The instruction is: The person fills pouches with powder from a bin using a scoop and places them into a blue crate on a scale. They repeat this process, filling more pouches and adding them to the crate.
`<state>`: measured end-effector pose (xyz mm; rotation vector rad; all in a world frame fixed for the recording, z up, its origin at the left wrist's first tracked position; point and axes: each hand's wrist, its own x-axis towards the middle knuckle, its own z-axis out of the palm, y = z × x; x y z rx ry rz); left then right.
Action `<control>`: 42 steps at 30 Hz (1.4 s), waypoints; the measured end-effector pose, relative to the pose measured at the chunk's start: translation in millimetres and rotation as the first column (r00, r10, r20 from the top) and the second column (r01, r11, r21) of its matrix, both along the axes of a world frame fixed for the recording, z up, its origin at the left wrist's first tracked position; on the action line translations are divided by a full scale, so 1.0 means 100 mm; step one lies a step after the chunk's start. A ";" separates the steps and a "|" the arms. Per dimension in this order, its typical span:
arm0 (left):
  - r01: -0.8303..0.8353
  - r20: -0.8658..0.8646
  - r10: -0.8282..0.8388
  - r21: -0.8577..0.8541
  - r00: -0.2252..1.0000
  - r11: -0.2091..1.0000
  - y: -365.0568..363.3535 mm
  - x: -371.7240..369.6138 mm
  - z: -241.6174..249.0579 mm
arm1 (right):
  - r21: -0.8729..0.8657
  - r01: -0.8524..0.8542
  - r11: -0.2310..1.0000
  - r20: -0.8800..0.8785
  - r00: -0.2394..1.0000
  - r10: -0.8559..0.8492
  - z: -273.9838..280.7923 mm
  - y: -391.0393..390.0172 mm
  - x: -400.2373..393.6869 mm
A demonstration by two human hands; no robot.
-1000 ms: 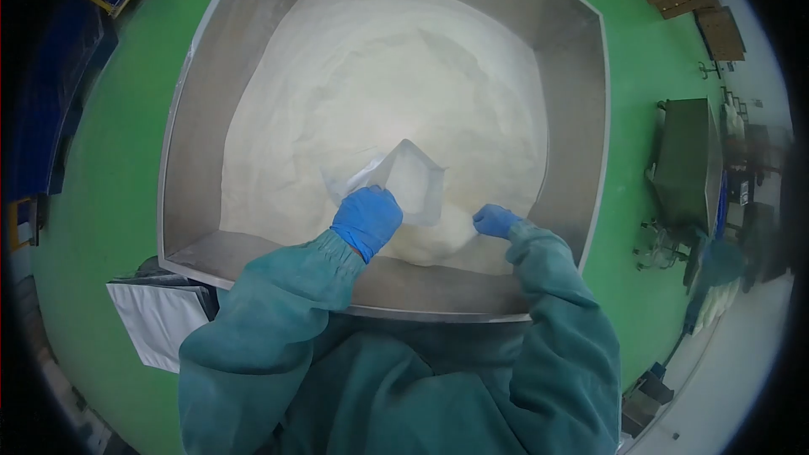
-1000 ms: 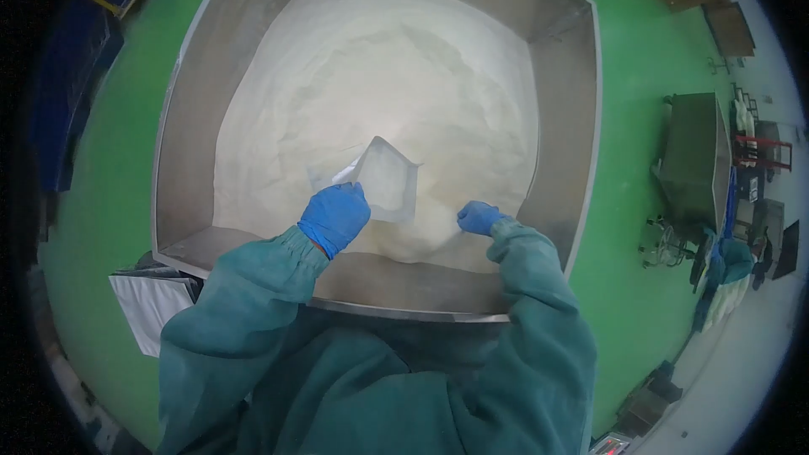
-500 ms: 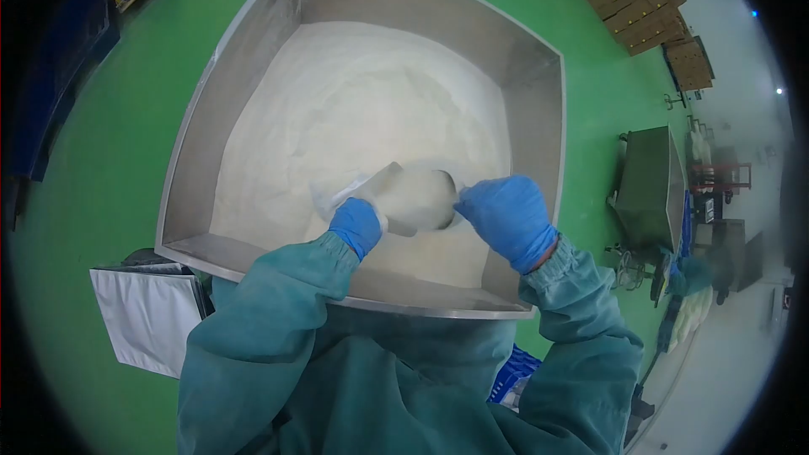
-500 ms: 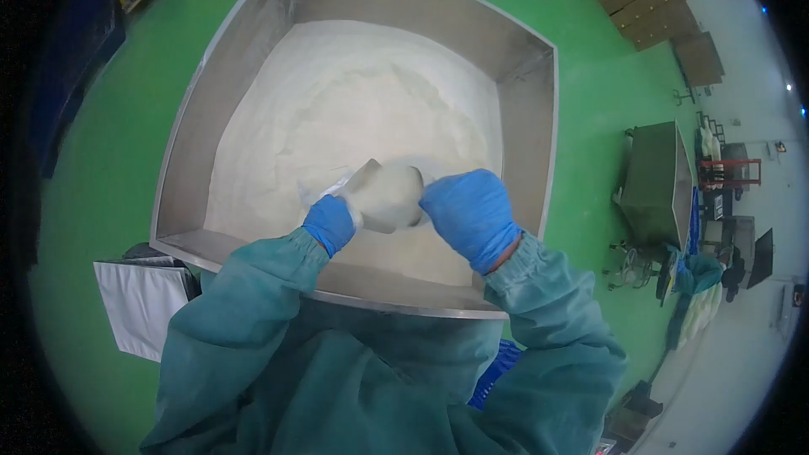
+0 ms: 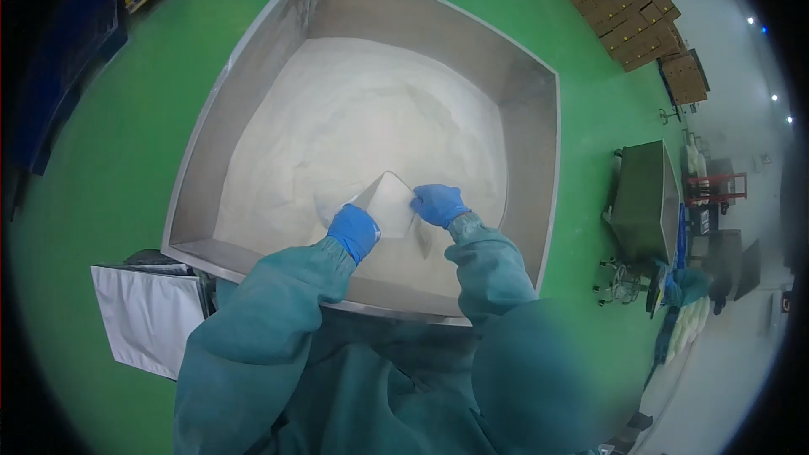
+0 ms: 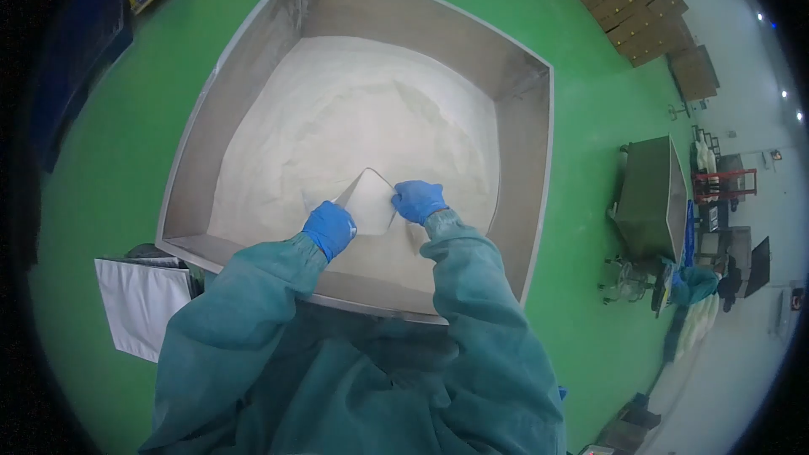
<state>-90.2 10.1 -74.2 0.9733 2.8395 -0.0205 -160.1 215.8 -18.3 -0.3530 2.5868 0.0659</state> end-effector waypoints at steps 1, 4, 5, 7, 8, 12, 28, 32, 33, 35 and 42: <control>-0.001 0.031 0.002 -0.027 1.000 1.000 -0.02 -0.03 -0.05 | -0.148 0.012 0.989 -0.062 0.998 -0.022 -0.07 0.01 0.01; 0.068 -0.034 -0.067 0.029 0.997 0.997 -0.26 -0.31 0.79 | -0.289 -0.020 0.957 -0.326 0.942 -0.079 0.26 0.04 -0.02; 0.051 -0.155 -0.040 0.063 0.987 0.997 -0.32 -0.40 1.02 | -0.291 -0.016 0.957 -0.335 0.938 -0.086 0.44 0.06 0.00; 0.039 -0.290 0.007 0.151 0.957 0.988 -0.44 -0.57 1.43 | -0.586 0.051 0.809 -0.511 0.751 -0.418 0.86 0.06 0.09; 0.043 -0.320 0.025 0.203 0.947 0.978 -0.47 -0.65 1.62 | -0.584 0.038 0.811 -0.527 0.742 -0.415 1.07 0.11 0.14; 0.278 -0.421 -0.043 0.517 0.906 0.810 -0.50 -0.61 2.06 | -0.688 0.136 0.713 -0.468 0.668 -0.579 1.75 0.23 0.50; 0.468 -0.140 -0.485 -0.140 0.863 0.873 -0.21 0.58 2.70 | -0.792 -0.044 0.608 -0.229 0.946 -0.231 2.12 0.25 1.99; 0.611 -0.291 -0.588 -0.016 0.755 0.792 -0.27 0.48 3.36 | -0.341 -0.114 0.933 -0.354 0.935 -0.015 2.45 0.23 1.78; 0.604 -0.300 -0.591 -0.058 0.749 0.795 -0.25 0.44 3.59 | -0.357 -0.080 0.931 -0.348 0.936 -0.053 2.33 0.27 1.55; 0.532 -0.292 -0.543 -0.122 0.787 0.838 -0.20 0.42 4.03 | -0.449 -0.023 0.893 -0.341 0.928 -0.148 2.32 0.38 1.39; 0.065 -0.033 -0.148 0.975 0.988 0.215 -0.10 -0.08 3.88 | -0.455 -0.262 0.851 -0.783 0.573 -0.242 3.45 0.28 2.52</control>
